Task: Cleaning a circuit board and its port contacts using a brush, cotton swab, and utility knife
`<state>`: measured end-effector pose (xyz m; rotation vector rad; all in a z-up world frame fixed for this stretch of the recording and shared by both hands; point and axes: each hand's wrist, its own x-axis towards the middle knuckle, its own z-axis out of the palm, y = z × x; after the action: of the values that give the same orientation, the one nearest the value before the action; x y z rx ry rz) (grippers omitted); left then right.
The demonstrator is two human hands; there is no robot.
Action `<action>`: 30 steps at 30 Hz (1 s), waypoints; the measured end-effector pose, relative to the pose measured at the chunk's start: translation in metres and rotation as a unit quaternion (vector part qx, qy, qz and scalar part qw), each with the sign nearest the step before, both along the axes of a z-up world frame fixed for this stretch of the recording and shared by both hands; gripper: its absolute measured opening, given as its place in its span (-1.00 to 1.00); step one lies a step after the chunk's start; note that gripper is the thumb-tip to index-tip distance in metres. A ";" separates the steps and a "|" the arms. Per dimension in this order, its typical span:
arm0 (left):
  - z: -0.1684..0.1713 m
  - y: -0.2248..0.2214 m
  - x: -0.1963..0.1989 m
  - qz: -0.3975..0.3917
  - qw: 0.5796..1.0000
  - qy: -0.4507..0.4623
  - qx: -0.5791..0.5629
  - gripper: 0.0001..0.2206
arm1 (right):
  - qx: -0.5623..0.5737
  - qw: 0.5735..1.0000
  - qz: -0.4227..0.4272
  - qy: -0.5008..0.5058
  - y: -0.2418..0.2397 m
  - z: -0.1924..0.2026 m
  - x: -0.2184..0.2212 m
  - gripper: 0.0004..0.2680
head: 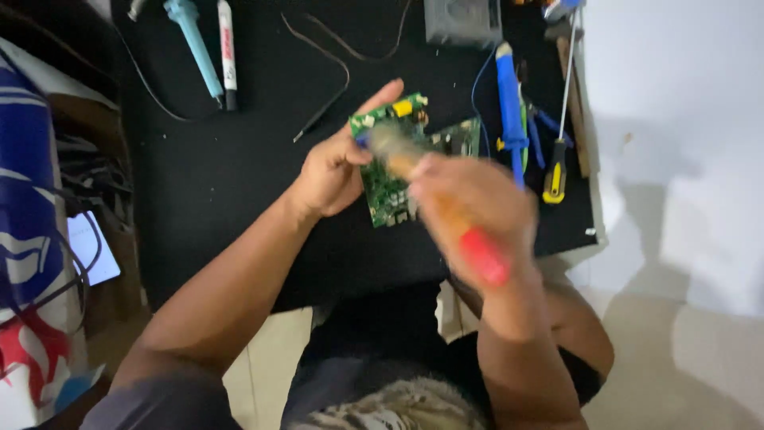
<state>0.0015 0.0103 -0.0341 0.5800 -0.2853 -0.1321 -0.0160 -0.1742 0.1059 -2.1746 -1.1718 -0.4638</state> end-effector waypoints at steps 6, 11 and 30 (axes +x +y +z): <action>-0.005 -0.015 0.001 0.091 0.994 -0.004 0.063 -0.05 | 0.026 0.999 0.023 0.033 -0.026 -0.015 0.047 -0.89; 0.001 -0.012 -0.005 0.071 0.996 0.002 0.047 -0.08 | -0.059 0.991 0.116 0.000 -0.008 -0.007 0.033 -0.66; -0.007 -0.007 0.003 -0.048 0.997 -0.056 0.036 0.02 | -0.080 0.985 0.114 0.098 0.006 0.029 0.011 -0.85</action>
<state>0.0044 0.0029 -0.0406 0.6464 -0.4199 -0.2039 -0.0048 -0.1686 0.1350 -2.1274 -1.3633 -0.0576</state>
